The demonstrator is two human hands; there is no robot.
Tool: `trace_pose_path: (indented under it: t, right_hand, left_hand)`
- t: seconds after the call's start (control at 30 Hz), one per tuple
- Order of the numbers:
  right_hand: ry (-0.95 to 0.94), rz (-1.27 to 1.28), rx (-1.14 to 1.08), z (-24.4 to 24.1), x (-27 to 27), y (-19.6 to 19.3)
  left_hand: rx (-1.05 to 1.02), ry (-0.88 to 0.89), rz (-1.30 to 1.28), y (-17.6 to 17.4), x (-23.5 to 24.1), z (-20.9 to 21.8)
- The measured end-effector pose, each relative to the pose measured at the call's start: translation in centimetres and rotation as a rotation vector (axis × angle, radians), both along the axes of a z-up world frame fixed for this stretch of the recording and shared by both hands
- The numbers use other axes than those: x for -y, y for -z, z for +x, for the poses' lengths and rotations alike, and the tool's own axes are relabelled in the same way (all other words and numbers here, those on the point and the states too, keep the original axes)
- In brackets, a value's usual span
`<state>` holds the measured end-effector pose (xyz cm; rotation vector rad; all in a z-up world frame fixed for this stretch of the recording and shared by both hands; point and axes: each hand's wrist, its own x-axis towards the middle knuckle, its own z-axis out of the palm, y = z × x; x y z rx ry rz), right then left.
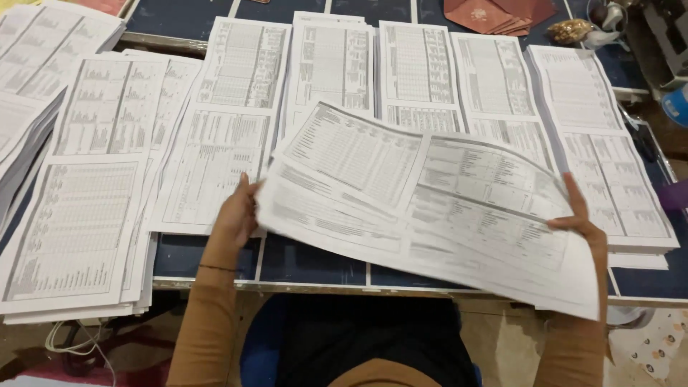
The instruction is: The person is seated at a low table, repeatedly picking up sheets of printed paper, folding them in half, and placing them into a stack. The person handles the papers one by one, ensuring each is folded neatly before stacking.
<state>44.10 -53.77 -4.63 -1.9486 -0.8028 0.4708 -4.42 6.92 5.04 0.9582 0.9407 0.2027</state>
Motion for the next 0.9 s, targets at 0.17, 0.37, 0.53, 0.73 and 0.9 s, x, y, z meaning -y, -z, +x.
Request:
trace_pose_path:
  t: [0.17,0.37,0.53,0.73,0.9]
  right_hand:
    - [0.641,0.221,-0.274,-20.9,-11.0,-15.1]
    - [0.753,0.038,-0.391,-17.8,-6.8,-11.3]
    - [0.665,-0.002,-0.317,-21.8,-9.7,-17.9]
    - [0.593,0.288,0.144,-19.8,-3.1,-14.6]
    - [0.518,0.565,0.097,-19.8,2.5,-10.5]
  left_hand:
    - [-0.103,0.211,0.139,-5.6,0.8,3.0]
    - [-0.403,0.404,0.47,-4.2,-1.3,7.6]
    - [-0.344,0.341,0.937,1.1,-3.0,9.1]
    - [-0.071,0.061,1.203,-3.9,0.4,2.5]
    - [0.355,0.149,1.014,-12.5,5.2,-4.0]
